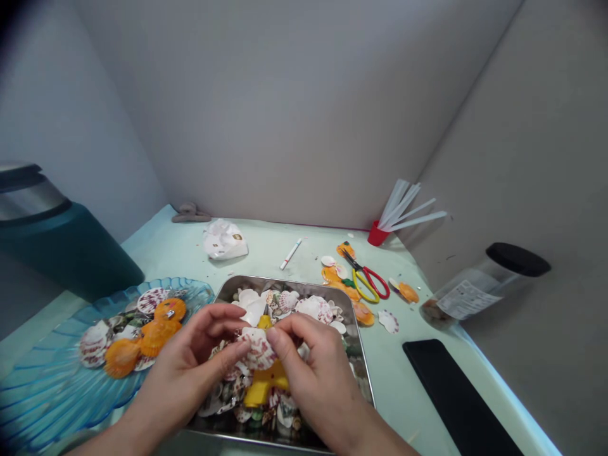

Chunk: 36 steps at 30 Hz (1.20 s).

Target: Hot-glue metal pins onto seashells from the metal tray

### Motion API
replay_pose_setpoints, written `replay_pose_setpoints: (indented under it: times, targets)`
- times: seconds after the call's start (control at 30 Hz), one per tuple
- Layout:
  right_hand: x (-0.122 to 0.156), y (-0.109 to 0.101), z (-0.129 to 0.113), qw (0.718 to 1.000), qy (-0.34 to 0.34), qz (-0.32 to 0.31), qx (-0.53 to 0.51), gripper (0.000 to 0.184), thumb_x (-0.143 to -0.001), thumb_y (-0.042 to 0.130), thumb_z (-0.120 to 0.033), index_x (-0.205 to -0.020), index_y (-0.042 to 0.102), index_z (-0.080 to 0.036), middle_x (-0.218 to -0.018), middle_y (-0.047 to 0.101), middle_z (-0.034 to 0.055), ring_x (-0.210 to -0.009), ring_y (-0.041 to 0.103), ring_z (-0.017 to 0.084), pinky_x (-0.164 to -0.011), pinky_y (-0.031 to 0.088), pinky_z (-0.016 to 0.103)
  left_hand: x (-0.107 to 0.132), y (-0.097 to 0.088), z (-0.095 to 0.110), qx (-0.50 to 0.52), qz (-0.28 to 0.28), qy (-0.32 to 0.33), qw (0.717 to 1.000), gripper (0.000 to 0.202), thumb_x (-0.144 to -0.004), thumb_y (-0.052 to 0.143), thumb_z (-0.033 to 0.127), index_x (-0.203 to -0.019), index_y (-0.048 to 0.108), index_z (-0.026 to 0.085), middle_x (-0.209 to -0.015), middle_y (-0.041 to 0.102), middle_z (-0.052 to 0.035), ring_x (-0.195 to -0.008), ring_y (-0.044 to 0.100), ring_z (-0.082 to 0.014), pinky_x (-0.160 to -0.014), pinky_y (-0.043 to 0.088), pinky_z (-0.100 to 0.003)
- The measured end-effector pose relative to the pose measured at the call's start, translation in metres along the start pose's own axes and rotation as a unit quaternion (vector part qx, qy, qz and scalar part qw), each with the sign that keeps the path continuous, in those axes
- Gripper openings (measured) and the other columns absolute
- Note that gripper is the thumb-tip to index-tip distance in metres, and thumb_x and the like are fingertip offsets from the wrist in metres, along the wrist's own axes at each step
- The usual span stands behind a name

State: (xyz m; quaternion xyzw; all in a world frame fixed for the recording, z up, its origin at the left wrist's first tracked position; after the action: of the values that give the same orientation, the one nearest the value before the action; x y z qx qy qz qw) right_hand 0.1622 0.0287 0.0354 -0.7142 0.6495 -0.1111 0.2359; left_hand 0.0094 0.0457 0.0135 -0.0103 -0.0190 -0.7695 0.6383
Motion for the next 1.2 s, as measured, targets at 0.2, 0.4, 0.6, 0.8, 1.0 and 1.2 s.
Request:
replay_pose_setpoints:
  times: [0.2, 0.4, 0.6, 0.8, 1.0, 1.2]
  targets:
    - [0.001, 0.000, -0.003, 0.999, -0.040, 0.008, 0.012, 0.016, -0.091, 0.048, -0.027, -0.080, 0.058, -0.020, -0.077, 0.059, -0.0016, -0.075, 0.055, 0.013, -0.070, 0.040, 0.024, -0.002, -0.001, -0.006, 0.051, -0.001, -0.036, 0.998, 0.028, -0.074, 0.067, 0.024, -0.096, 0.049, 0.021, -0.069, 0.061, 0.0044, -0.068, 0.056, -0.0109, -0.063, 0.045, -0.021]
    - [0.000, 0.007, -0.001, 0.999, -0.027, -0.001, 0.033, 0.015, -0.087, 0.052, -0.027, -0.076, 0.058, -0.019, -0.075, 0.059, -0.0003, -0.071, 0.054, 0.015, -0.065, 0.040, 0.027, 0.003, 0.001, -0.004, -0.001, -0.013, -0.022, 1.000, 0.025, -0.077, 0.063, 0.025, -0.097, 0.047, 0.021, -0.070, 0.061, 0.0034, -0.067, 0.058, -0.0120, -0.063, 0.046, -0.023]
    - [0.003, 0.008, -0.007, 0.996, -0.051, 0.019, 0.065, 0.017, -0.086, 0.050, -0.023, -0.071, 0.057, -0.018, -0.071, 0.057, 0.0016, -0.071, 0.054, 0.016, -0.065, 0.039, 0.029, 0.008, -0.002, -0.003, -0.123, 0.015, 0.047, 0.991, 0.021, -0.079, 0.061, 0.024, -0.097, 0.049, 0.023, -0.079, 0.066, 0.0003, -0.080, 0.063, -0.0164, -0.072, 0.047, -0.026]
    - [0.002, 0.006, 0.000, 0.999, 0.010, 0.032, 0.014, 0.022, -0.086, 0.051, -0.029, -0.067, 0.055, -0.019, -0.067, 0.057, -0.0007, -0.065, 0.054, 0.014, -0.062, 0.040, 0.026, 0.007, -0.003, 0.001, -0.174, 0.019, 0.109, 0.978, 0.026, -0.082, 0.057, 0.023, -0.106, 0.050, 0.025, -0.104, 0.063, -0.0049, -0.096, 0.059, -0.0196, -0.084, 0.047, -0.032]
    - [0.001, 0.009, 0.011, 0.986, 0.099, 0.034, -0.126, 0.024, -0.083, 0.055, -0.038, -0.069, 0.054, -0.018, -0.065, 0.053, -0.0021, -0.063, 0.050, 0.012, -0.059, 0.041, 0.023, 0.015, 0.004, 0.008, -0.293, 0.017, 0.239, 0.926, 0.043, -0.077, 0.062, 0.019, -0.118, 0.049, 0.026, -0.116, 0.060, -0.0072, -0.106, 0.056, -0.0235, -0.090, 0.043, -0.035]
    - [0.006, 0.017, 0.014, 0.966, 0.144, 0.013, -0.215, 0.028, -0.080, 0.058, -0.043, -0.070, 0.055, -0.018, -0.065, 0.050, -0.0027, -0.061, 0.046, 0.011, -0.057, 0.040, 0.021, 0.020, 0.005, 0.007, -0.323, 0.025, 0.279, 0.904, 0.055, -0.077, 0.061, 0.017, -0.129, 0.045, 0.026, -0.123, 0.060, -0.0082, -0.113, 0.055, -0.0252, -0.096, 0.041, -0.036]
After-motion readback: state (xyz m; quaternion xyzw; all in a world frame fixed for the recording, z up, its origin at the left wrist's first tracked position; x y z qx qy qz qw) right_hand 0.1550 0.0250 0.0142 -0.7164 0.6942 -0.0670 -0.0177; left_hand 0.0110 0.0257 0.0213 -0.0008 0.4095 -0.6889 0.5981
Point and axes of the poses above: each hand's wrist, its own x-axis away from the middle knuckle, its own y-axis out of the palm, z = x × y, the point moved 6 cm from there along -x, towards the middle knuckle
